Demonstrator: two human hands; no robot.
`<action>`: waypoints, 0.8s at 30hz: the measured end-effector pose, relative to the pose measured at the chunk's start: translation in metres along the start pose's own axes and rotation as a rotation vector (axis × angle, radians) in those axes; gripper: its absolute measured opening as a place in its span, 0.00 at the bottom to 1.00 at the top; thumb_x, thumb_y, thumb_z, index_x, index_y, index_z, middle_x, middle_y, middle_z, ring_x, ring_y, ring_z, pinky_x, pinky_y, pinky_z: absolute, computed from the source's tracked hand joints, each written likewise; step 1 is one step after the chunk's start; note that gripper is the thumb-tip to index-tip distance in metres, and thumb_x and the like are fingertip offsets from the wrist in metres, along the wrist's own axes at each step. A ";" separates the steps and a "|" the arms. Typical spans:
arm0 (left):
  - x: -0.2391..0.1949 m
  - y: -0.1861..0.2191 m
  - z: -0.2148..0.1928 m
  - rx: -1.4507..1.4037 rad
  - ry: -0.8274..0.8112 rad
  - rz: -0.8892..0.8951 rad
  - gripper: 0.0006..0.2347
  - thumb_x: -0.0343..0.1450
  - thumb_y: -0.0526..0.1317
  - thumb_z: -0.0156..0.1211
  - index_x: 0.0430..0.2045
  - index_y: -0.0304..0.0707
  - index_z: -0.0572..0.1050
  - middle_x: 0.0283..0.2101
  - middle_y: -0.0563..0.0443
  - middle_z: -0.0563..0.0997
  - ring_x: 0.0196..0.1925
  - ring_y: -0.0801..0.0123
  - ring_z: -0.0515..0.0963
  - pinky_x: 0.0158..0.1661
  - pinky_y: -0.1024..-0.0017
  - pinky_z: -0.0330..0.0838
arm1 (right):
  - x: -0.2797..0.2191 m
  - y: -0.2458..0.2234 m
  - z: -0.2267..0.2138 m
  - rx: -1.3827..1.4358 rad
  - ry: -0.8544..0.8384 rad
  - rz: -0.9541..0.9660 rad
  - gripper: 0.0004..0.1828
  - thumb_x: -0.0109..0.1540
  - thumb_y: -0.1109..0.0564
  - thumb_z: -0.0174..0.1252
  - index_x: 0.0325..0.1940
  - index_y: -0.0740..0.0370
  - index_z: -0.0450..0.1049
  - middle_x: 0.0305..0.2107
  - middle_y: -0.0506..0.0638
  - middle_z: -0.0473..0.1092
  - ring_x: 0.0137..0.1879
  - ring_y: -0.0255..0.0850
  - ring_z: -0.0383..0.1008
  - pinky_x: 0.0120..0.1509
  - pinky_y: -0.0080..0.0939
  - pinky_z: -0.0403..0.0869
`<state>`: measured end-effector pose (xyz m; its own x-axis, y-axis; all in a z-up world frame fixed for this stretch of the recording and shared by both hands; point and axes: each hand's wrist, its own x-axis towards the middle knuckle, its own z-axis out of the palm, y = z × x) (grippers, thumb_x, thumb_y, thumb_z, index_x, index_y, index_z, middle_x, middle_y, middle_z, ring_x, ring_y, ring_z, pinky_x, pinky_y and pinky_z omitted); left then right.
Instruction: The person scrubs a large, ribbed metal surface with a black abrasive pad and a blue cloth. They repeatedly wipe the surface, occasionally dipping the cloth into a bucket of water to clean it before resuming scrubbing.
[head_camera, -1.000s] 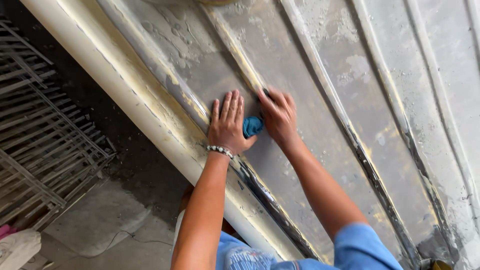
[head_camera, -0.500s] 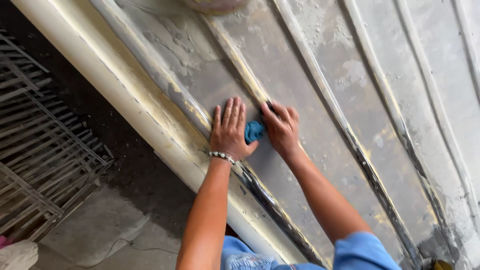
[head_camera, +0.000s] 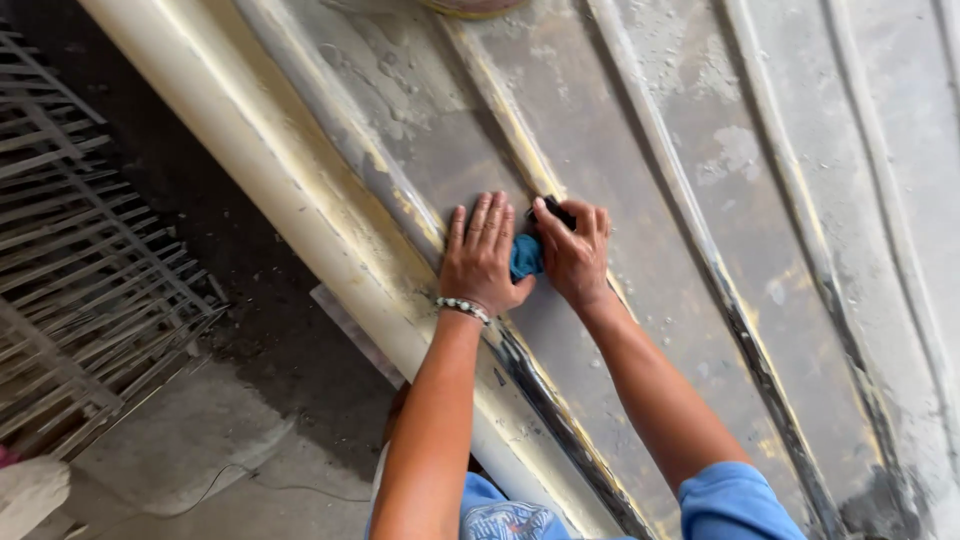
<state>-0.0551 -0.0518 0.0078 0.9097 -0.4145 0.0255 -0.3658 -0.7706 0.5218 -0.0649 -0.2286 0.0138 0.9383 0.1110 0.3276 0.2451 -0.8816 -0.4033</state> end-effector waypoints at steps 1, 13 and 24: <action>-0.003 -0.002 -0.001 0.004 -0.008 -0.003 0.43 0.58 0.53 0.68 0.67 0.27 0.62 0.74 0.36 0.60 0.77 0.51 0.55 0.73 0.47 0.42 | 0.018 -0.004 0.013 0.006 -0.003 0.006 0.23 0.60 0.61 0.65 0.59 0.50 0.78 0.45 0.56 0.70 0.49 0.55 0.68 0.57 0.53 0.68; -0.003 -0.002 0.000 0.013 -0.022 0.019 0.42 0.60 0.53 0.68 0.68 0.28 0.63 0.74 0.36 0.58 0.77 0.50 0.54 0.74 0.48 0.42 | -0.017 0.005 -0.009 -0.030 -0.013 0.153 0.21 0.64 0.57 0.64 0.62 0.53 0.76 0.54 0.52 0.74 0.60 0.49 0.72 0.67 0.51 0.60; -0.003 0.000 -0.003 -0.006 -0.049 0.019 0.41 0.59 0.52 0.69 0.66 0.29 0.64 0.74 0.34 0.58 0.77 0.47 0.55 0.73 0.45 0.43 | -0.030 -0.001 -0.034 0.026 -0.013 0.253 0.22 0.62 0.60 0.64 0.62 0.54 0.76 0.53 0.50 0.74 0.61 0.50 0.70 0.68 0.52 0.60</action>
<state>-0.0572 -0.0496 0.0100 0.8916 -0.4527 -0.0065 -0.3817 -0.7592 0.5272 -0.1014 -0.2465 0.0334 0.9736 -0.1056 0.2022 0.0081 -0.8699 -0.4932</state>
